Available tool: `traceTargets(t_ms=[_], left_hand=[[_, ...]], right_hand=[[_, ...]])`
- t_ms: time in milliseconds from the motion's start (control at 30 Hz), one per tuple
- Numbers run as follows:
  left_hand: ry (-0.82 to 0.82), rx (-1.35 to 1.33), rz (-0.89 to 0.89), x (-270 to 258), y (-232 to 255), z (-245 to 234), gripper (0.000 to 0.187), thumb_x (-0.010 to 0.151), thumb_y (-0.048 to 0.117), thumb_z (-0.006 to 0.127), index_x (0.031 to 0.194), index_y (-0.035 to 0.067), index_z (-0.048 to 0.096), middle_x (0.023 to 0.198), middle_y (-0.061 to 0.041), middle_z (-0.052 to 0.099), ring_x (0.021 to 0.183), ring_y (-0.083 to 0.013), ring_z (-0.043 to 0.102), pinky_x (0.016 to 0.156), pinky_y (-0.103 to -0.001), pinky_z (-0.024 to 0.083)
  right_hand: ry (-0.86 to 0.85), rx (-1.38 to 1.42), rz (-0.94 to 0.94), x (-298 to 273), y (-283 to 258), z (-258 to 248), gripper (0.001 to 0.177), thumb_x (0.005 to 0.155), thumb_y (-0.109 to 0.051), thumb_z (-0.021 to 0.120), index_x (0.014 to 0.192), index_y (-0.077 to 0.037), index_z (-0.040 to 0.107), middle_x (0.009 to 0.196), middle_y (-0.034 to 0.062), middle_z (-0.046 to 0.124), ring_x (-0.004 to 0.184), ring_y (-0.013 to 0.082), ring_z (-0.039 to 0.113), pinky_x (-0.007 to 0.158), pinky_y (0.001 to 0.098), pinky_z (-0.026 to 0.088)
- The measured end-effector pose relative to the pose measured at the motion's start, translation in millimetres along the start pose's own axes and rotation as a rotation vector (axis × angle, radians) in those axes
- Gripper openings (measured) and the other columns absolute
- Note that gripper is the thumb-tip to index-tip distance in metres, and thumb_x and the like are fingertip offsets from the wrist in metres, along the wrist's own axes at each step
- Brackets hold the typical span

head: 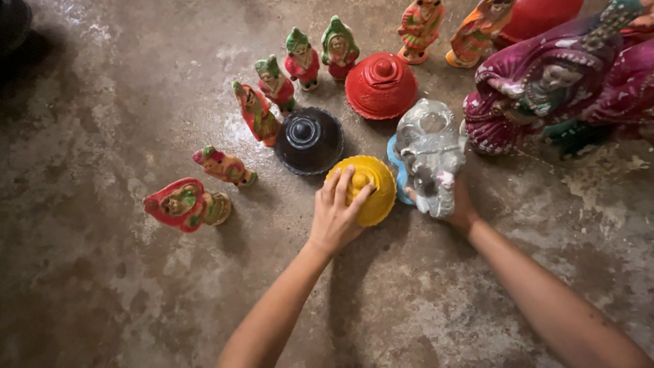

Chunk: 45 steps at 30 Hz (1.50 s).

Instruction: The person takes various small figurines and decorative pots from a wall shelf and places them on the floor. The person handles the items one by one, including small statues, red and black pots, and a yellow pot, arranging them in a group on the concrete floor.

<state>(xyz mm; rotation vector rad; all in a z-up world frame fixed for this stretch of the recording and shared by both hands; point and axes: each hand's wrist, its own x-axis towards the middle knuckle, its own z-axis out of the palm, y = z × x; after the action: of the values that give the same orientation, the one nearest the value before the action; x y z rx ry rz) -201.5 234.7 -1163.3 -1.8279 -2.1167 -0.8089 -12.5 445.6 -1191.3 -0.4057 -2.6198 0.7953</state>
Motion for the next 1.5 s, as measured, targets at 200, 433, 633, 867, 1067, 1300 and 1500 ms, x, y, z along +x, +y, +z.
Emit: traceTargets(t_ms=[200,433,633,867,1067,1300,1500], left_hand=[[-0.019,-0.008,0.038,-11,-8,2,0.091,0.067,0.031,0.089,0.148,0.025,0.049,0.162,-0.02,0.032,0.148,-0.0428,0.034,0.116,-0.057,0.038],[-0.129,-0.089,0.042,-8,-4,-15,0.096,0.072,0.057,0.083,0.151,0.018,0.045,0.161,-0.026,0.025,0.149,-0.048,0.026,0.121,-0.062,0.027],[-0.164,-0.067,0.019,-3,5,-25,0.091,0.084,0.063,0.073,0.157,0.019,0.04,0.164,-0.03,0.018,0.154,-0.0484,0.019,0.123,-0.062,0.021],[-0.212,-0.088,-0.04,-3,8,-29,0.085,0.085,0.042,0.078,0.158,0.023,0.04,0.166,-0.029,0.018,0.155,-0.0479,0.02,0.122,-0.062,0.021],[-0.104,-0.151,0.02,5,25,-49,0.084,0.087,0.035,0.081,0.158,0.021,0.039,0.165,-0.028,0.021,0.154,-0.046,0.024,0.123,-0.063,0.023],[0.094,-0.199,0.031,62,81,-112,0.069,0.089,0.023,0.079,0.151,0.019,0.049,0.165,-0.014,0.034,0.155,-0.0417,0.03,0.126,-0.063,0.025],[0.222,-0.347,0.161,158,137,-200,0.044,0.102,0.012,0.071,0.143,0.02,0.058,0.159,-0.006,0.047,0.152,-0.032,0.039,0.126,-0.051,0.031]], right_hand=[[0.001,-0.014,-0.004,-1,3,-5,0.089,0.064,-0.007,0.079,0.144,-0.001,0.041,0.137,0.0234,0.052,0.126,0.0391,0.052,0.108,0.0444,0.042],[0.007,-0.011,-0.017,2,-2,-12,0.092,0.063,-0.004,0.078,0.146,0.0,0.038,0.138,0.0254,0.051,0.126,0.0412,0.052,0.109,0.0452,0.041],[0.063,0.019,-0.014,-3,2,-23,0.094,0.063,-0.002,0.078,0.147,0.001,0.036,0.139,0.0271,0.05,0.127,0.043,0.051,0.109,0.0459,0.041],[0.172,0.01,0.177,-12,8,-45,0.104,0.062,0.004,0.075,0.155,0.004,0.028,0.145,0.0325,0.045,0.132,0.0469,0.047,0.111,0.047,0.037],[0.091,0.087,0.475,-21,-26,-91,0.084,0.08,-0.002,0.075,0.153,-0.003,0.034,0.142,0.0222,0.052,0.123,0.0328,0.059,0.097,0.0427,0.053],[0.33,0.17,0.263,-5,-122,-171,0.072,0.089,-0.003,0.074,0.152,-0.002,0.041,0.142,0.0167,0.055,0.127,0.0248,0.06,0.101,0.0383,0.052],[0.462,0.146,0.091,36,-220,-269,0.063,0.095,0.001,0.073,0.151,-0.002,0.045,0.148,0.0135,0.051,0.138,0.0221,0.057,0.113,0.0353,0.051]])
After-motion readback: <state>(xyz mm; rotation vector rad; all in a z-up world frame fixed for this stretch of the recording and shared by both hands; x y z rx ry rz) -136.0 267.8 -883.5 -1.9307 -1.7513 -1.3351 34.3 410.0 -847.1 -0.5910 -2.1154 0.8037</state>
